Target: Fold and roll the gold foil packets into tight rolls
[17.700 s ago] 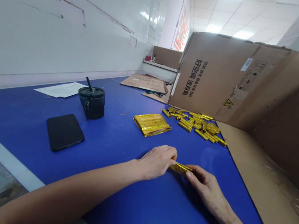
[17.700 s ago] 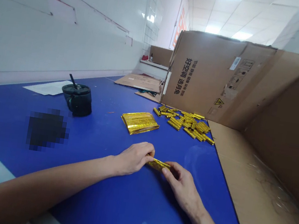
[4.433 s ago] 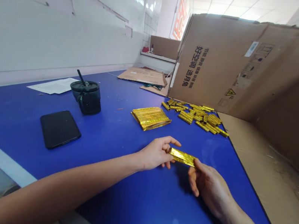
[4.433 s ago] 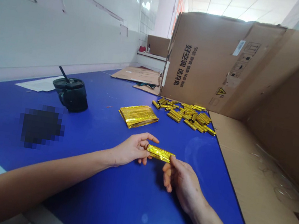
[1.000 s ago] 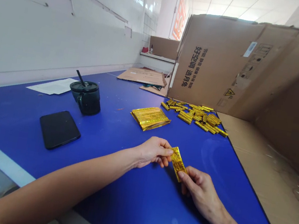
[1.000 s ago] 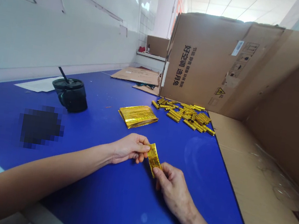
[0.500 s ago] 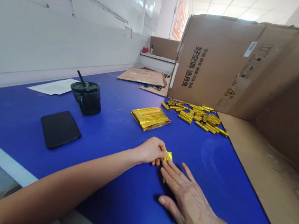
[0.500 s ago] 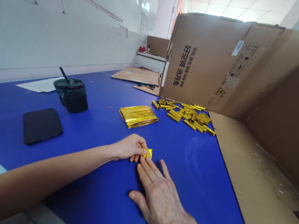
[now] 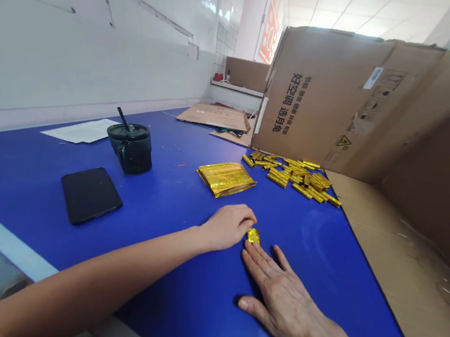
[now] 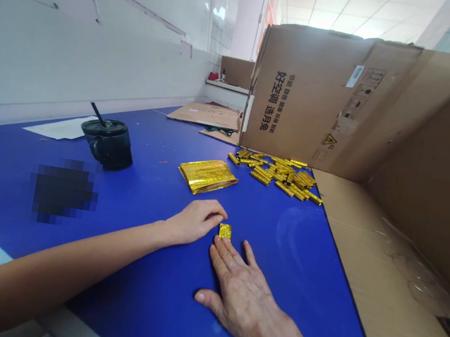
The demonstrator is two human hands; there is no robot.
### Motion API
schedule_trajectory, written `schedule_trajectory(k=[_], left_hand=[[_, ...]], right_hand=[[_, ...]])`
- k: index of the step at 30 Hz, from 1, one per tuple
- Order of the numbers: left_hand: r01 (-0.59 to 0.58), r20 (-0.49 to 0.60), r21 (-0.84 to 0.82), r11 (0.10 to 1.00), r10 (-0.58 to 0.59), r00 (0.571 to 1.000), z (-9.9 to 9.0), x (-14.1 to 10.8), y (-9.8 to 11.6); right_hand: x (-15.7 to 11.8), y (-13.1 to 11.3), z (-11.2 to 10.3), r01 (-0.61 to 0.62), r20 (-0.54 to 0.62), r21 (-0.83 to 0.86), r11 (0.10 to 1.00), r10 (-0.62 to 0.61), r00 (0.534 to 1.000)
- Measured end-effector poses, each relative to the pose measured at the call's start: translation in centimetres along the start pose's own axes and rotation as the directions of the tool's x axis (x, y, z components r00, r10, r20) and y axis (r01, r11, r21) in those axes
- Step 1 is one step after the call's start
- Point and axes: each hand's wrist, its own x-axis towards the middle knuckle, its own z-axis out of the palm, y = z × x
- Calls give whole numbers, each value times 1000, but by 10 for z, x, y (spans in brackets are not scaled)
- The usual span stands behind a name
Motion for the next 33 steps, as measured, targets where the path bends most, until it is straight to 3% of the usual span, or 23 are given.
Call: schedule_trajectory(k=[3, 5, 8, 12, 19, 24, 29, 33], left_hand=[[-223, 237, 13, 975, 214, 948, 1, -7, 10], [-259, 368, 46, 965, 225, 902, 2, -10, 10], [-227, 437, 112, 967, 157, 886, 1, -10, 4], [-226, 454, 205, 952, 112, 884, 1, -14, 3], [-332, 426, 289, 898, 190, 884, 10, -29, 27], [-331, 424, 291, 898, 189, 886, 9, -29, 31], [-325, 417, 294, 899, 186, 890, 6, -28, 30], [-302, 404, 345, 889, 150, 902, 9, -29, 29]], right_hand=[[0, 2, -2, -5, 6, -1, 1000, 5, 1000], [-1, 7, -5, -17, 6, -10, 1000, 17, 1000], [-4, 23, -10, -92, 1, -44, 995, 93, 996], [-8, 45, -13, -202, -10, -79, 976, 202, 979], [-7, 54, -4, -317, -68, -132, 939, 311, 948], [-4, 51, 0, -305, -140, -194, 932, 282, 949], [-3, 47, 2, -250, -22, -164, 954, 250, 968], [-2, 42, 2, -284, -23, -155, 946, 284, 959]])
